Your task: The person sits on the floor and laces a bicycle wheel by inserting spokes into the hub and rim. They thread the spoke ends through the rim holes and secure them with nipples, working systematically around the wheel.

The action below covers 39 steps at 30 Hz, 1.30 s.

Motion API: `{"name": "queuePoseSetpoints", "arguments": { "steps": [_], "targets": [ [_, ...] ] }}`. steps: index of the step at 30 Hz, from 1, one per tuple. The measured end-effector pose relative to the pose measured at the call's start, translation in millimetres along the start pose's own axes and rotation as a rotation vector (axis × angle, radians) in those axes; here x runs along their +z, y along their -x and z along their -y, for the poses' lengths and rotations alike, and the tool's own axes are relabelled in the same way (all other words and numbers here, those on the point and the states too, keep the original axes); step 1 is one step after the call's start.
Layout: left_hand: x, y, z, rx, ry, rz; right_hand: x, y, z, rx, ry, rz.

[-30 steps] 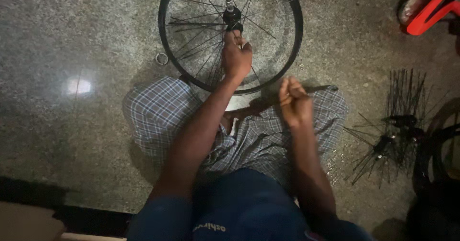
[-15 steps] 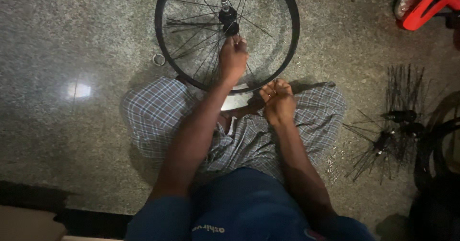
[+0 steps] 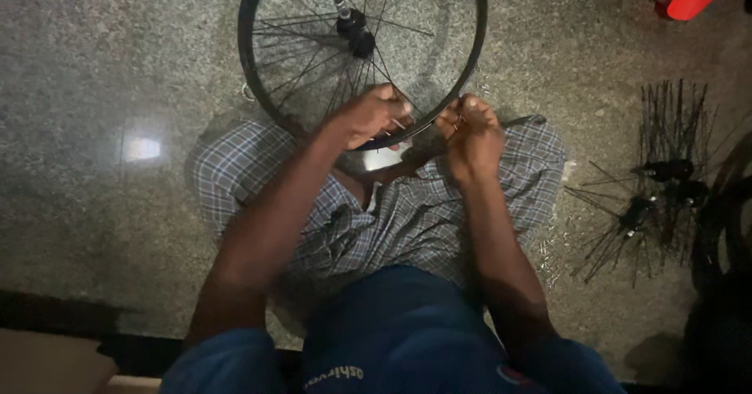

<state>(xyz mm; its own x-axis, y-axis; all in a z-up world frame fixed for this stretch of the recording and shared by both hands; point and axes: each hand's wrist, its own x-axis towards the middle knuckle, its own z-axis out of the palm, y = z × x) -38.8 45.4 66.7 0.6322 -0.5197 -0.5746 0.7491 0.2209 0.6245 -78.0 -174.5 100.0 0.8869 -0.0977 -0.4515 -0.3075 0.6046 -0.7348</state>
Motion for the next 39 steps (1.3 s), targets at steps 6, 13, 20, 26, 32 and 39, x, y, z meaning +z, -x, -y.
{"name": "queuePoseSetpoints", "arguments": {
  "steps": [6, 13, 20, 26, 32, 39],
  "targets": [
    [9, -22, 31, 0.186, 0.059, -0.058, -19, -12, -18, -0.069, 0.017, 0.044],
    [14, -15, 17, 0.101, -0.026, -0.107, -24, 26, -43, -0.135, 0.234, -0.071],
    [18, -13, 14, 0.094, 0.044, -0.106, -15, 45, -46, -0.322, 0.454, 0.057],
    [21, -16, 23, 0.158, 0.030, -0.106, -25, 25, -58, -0.479, 0.709, -0.027],
    [27, -10, 15, 0.177, 0.002, -0.133, -32, 21, -71, -0.516, 0.676, -0.010],
    [19, -28, 32, 0.242, -0.029, -0.159, -26, 29, -88, -0.553, 0.653, -0.059]
  ]
}}
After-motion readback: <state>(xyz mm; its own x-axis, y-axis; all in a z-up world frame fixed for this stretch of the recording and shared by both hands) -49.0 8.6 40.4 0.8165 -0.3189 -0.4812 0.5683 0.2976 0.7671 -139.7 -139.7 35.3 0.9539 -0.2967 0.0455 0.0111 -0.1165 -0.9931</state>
